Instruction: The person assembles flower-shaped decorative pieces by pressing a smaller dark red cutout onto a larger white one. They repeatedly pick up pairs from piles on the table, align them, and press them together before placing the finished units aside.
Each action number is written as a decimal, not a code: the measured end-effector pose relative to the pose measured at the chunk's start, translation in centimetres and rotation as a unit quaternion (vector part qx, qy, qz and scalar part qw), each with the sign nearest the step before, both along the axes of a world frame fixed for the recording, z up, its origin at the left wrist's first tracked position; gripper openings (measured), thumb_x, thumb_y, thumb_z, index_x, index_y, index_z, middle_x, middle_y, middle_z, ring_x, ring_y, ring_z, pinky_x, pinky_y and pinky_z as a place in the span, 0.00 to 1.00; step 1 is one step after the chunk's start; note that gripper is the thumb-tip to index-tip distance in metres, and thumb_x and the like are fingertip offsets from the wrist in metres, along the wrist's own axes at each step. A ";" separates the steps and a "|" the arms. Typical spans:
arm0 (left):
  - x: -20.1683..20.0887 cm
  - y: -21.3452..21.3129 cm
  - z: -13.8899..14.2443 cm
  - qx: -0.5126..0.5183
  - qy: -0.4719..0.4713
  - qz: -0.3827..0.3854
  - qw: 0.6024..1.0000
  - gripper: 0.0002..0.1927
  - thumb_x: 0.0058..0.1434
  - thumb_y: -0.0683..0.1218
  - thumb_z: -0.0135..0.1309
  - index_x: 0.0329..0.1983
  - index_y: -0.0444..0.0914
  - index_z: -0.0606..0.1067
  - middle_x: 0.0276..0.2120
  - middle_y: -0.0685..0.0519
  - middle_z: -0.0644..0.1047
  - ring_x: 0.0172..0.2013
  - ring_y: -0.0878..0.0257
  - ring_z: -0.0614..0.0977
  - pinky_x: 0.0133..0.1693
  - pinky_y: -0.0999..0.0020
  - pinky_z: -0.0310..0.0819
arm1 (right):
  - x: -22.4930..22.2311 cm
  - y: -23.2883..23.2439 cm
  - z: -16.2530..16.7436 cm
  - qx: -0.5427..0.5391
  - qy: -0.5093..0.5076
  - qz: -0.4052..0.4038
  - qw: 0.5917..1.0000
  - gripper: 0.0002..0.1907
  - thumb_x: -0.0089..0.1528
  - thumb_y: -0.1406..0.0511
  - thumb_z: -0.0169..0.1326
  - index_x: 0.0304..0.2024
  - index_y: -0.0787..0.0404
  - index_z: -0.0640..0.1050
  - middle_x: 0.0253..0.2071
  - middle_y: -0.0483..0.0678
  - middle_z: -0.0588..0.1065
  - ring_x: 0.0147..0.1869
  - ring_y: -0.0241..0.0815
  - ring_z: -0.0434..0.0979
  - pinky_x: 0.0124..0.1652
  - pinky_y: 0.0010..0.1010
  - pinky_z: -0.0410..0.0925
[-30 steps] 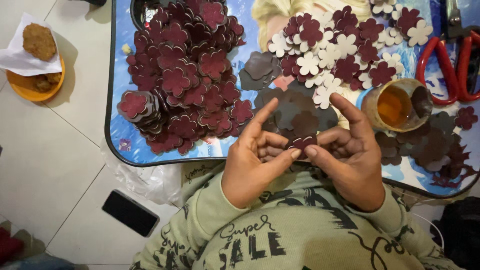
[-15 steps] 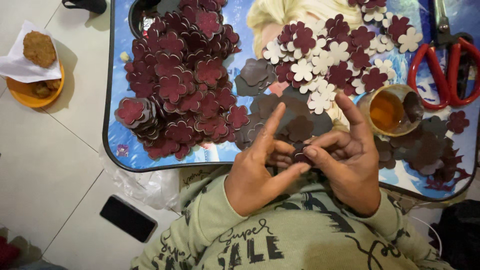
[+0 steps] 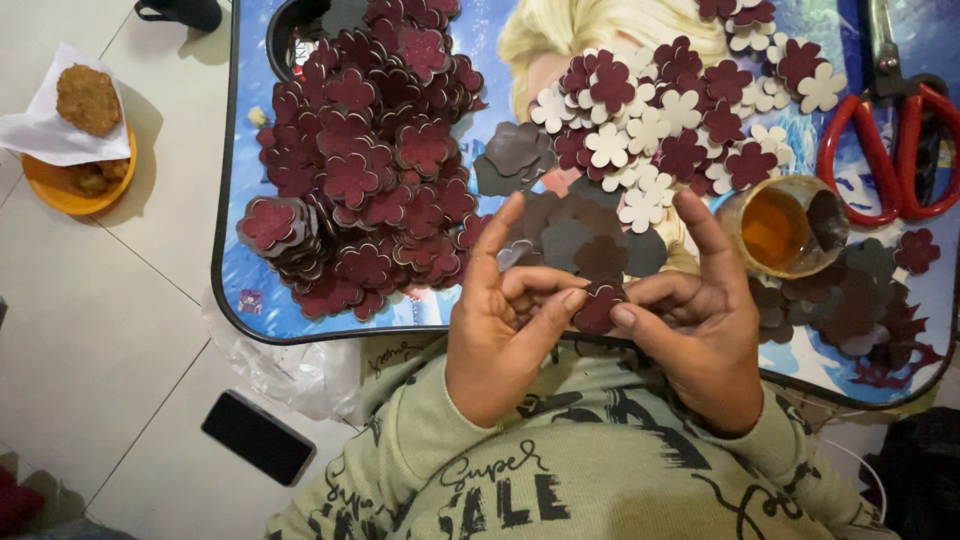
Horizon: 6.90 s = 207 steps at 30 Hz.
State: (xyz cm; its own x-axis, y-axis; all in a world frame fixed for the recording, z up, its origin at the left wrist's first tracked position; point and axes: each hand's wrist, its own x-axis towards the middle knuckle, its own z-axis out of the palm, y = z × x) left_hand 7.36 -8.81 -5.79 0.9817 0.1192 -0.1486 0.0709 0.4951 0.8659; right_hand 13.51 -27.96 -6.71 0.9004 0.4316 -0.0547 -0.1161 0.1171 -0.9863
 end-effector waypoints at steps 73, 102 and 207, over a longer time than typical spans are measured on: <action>-4.6 8.8 2.3 0.150 -0.027 0.080 0.985 0.23 0.67 0.44 0.61 0.64 0.38 0.74 0.40 0.54 0.82 0.37 0.71 0.82 0.41 0.74 0.79 | -2.3 0.8 -1.6 -0.039 -0.124 0.081 0.988 0.60 0.61 0.64 0.63 0.88 0.62 0.43 0.45 0.59 0.80 0.58 0.52 0.80 0.72 0.46 0.65; -11.1 18.6 -1.4 0.822 0.055 0.162 0.543 0.36 0.69 0.62 0.50 0.71 0.33 0.67 0.70 0.43 0.68 0.69 0.48 0.66 0.70 0.50 0.56 | -2.2 1.6 -1.5 0.022 -0.067 0.041 0.997 0.54 0.64 0.62 0.60 0.85 0.61 0.45 0.43 0.57 0.78 0.56 0.51 0.79 0.55 0.46 0.73; 3.4 -2.6 2.1 -0.061 0.038 -0.158 0.985 0.37 0.70 0.32 0.44 0.81 0.36 0.51 0.55 0.48 0.75 0.53 0.67 0.77 0.55 0.70 0.75 | -0.4 -3.8 2.2 -0.347 -0.492 -0.090 0.793 0.20 0.56 0.73 0.59 0.50 0.52 0.85 0.65 0.55 0.69 0.75 0.57 0.60 0.70 0.45 0.61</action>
